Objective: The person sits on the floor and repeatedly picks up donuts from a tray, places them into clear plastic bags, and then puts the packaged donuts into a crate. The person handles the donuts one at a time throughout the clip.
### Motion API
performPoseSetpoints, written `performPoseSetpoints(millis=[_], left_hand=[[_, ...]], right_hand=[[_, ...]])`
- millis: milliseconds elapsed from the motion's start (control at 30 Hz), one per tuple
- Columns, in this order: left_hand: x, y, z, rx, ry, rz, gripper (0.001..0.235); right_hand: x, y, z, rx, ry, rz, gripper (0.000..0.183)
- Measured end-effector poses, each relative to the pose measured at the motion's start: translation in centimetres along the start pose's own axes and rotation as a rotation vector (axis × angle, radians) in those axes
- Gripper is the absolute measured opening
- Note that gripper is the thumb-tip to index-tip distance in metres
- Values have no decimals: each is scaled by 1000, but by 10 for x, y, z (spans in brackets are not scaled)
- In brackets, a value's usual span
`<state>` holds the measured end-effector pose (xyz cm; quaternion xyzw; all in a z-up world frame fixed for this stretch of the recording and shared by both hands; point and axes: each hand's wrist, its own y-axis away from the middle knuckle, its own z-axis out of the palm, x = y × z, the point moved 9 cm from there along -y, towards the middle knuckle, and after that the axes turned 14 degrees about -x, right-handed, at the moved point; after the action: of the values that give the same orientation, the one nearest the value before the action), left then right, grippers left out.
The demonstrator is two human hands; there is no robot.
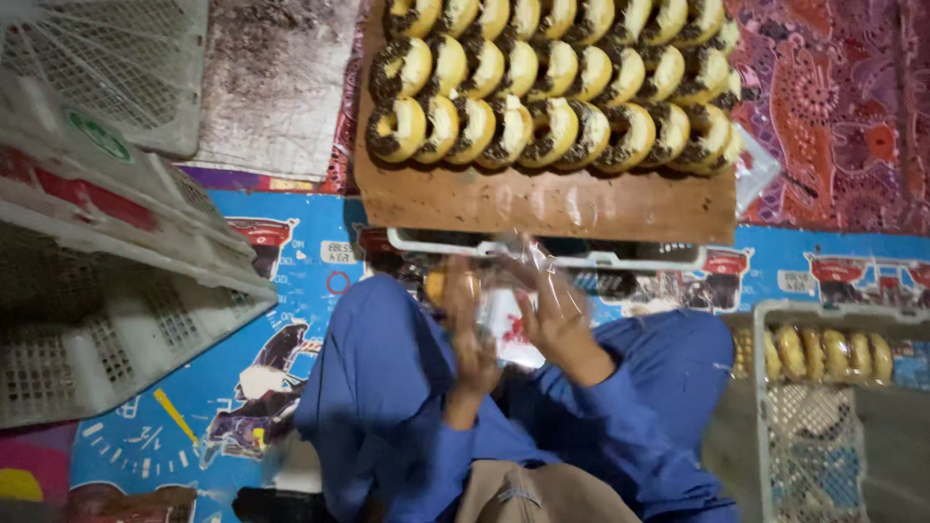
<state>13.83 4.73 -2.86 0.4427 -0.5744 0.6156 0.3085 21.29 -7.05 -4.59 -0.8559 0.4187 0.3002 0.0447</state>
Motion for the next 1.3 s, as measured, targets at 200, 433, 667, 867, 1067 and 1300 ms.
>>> performPoseSetpoints(millis=[200, 433, 667, 867, 1067, 1300], left_hand=[[-132, -19, -100, 327, 1245, -212, 58], [-197, 42, -202, 1019, 1463, -281, 40], [-171, -4, -179, 892, 1769, -112, 68], [-159, -15, -165, 951, 1799, 57, 72], [-101, -22, -83, 700, 1925, 251, 90], [-21, -30, -34, 335, 1816, 227, 81]], right_hand=[[-140, -62, 26, -233, 32, -609, 76], [-77, -217, -79, 283, 244, -365, 108], [-55, -247, -60, 220, 287, -267, 95], [-89, -101, -81, 428, -142, -258, 92], [-114, 18, -43, 468, -111, -130, 99], [-120, 46, -37, 415, -9, -143, 107]])
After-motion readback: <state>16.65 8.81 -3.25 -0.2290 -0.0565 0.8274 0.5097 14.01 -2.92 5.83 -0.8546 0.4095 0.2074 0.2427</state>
